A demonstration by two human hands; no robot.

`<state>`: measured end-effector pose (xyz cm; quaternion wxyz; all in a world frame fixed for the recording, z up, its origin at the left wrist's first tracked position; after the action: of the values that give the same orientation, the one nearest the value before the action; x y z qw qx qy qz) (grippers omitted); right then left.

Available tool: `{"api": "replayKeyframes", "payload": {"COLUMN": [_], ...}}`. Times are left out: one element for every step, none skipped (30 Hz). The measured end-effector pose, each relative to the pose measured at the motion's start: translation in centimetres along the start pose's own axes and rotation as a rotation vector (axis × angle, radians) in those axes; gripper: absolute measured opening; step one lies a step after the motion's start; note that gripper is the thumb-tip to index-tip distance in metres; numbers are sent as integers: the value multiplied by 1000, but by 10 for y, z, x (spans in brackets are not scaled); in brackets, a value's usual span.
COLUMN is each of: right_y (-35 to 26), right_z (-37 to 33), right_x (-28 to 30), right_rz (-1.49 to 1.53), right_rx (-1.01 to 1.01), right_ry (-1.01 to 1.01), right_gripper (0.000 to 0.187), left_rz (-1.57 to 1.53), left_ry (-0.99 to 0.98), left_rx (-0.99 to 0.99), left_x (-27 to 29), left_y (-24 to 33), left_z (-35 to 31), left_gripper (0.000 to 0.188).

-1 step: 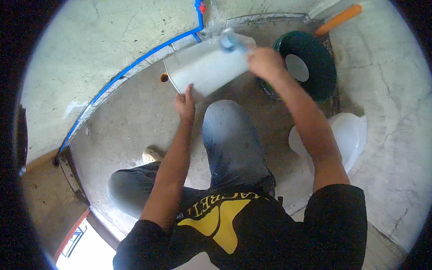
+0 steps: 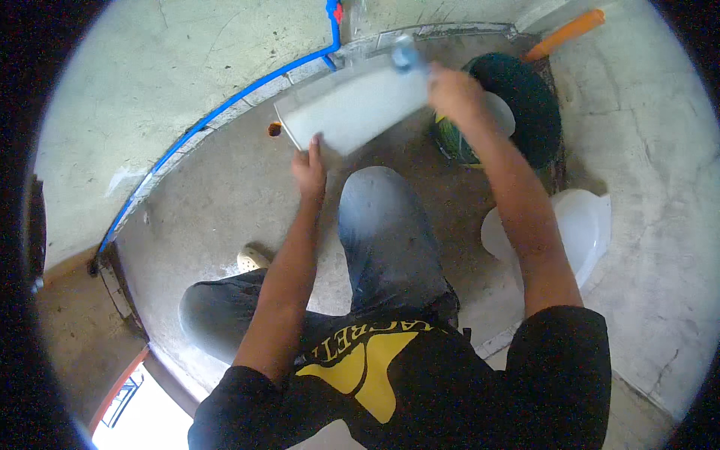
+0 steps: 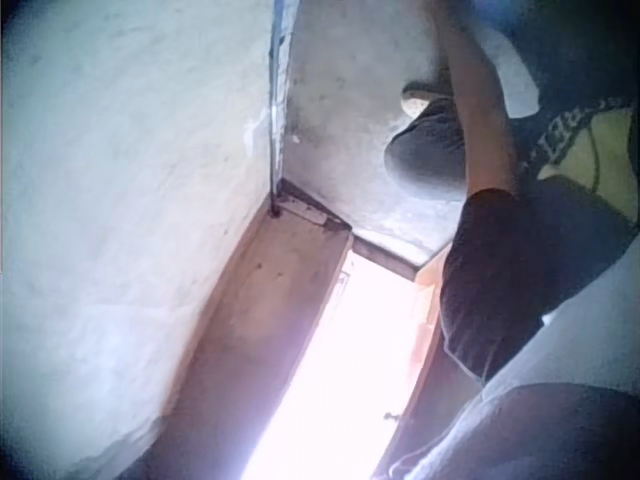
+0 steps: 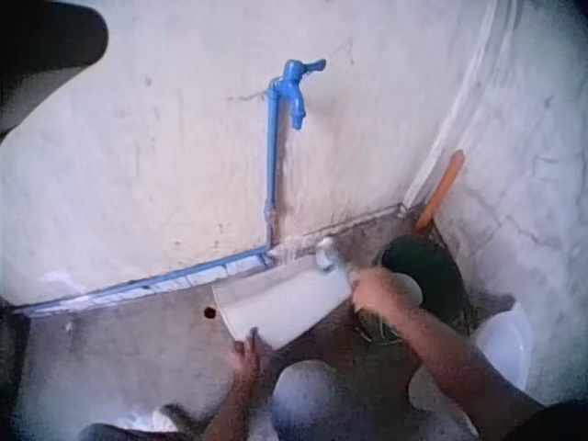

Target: Cleaning a plastic container with a brush and water.

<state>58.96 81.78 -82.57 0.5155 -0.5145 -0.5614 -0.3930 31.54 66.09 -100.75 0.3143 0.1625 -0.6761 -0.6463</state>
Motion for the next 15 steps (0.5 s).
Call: {"api": "replayKeyframes", "payload": {"right_y": [21,20,16,12,13,-2,-10,-18,-27,-23,-19,-14,-33,-29,-32], "right_z": [9,11,11,9,6,7,4,4,5,5,3,1,-2,-4,-12], "right_x": [13,15,21,22,14,6,-7,-21,-31,-42,-48,-54,-46,-51,-59], "right_rz": [-27,-25,-29,-31,41,54,107,165,201,201,215,227,276,275,292], "right_rx": [-36,-31,-27,-23,-55,-34,-42,-50,-39,-52,-69,-86,-57,-66,-49], "right_ry": [66,64,136,202,147,149,94,37,55,46,56,66,96,93,59], "right_gripper": [39,39,41,43,49,49,49,50,51,51,51,52,54,54,55], "left_rz": [-128,-83,-36,80,-86,-80,-265,-448,-461,-452,-698,-944,-862,-560,-458], "left_ry": [43,43,44,118,27,50,29,7,61,52,-22,-96,-127,-89,-37], "left_rx": [-10,24,61,250,492,485,632,773,806,817,763,703,603,543,486], "left_x": [-11,-16,-20,-19,-30,-23,-29,-33,-29,-35,-42,-50,-35,-41,-44], "left_y": [19,32,46,54,63,60,44,30,19,15,20,29,0,-7,-8], "left_z": [11,27,42,56,63,76,83,90,99,92,83,77,78,51,33], "left_gripper": [48,50,53,51,49,49,49,48,49,49,49,49,49,54,57]}}
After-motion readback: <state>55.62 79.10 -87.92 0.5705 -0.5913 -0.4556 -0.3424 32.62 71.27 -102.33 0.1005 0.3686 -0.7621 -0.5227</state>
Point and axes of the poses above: each hand's wrist, its own z-axis towards the middle knuckle, its own x-axis out of the back of the hand, y = z × x, the point moved 6 cm from there along z, towards the middle knuckle, and after that the axes turned 4 degrees about -z, right-handed, at the moved point
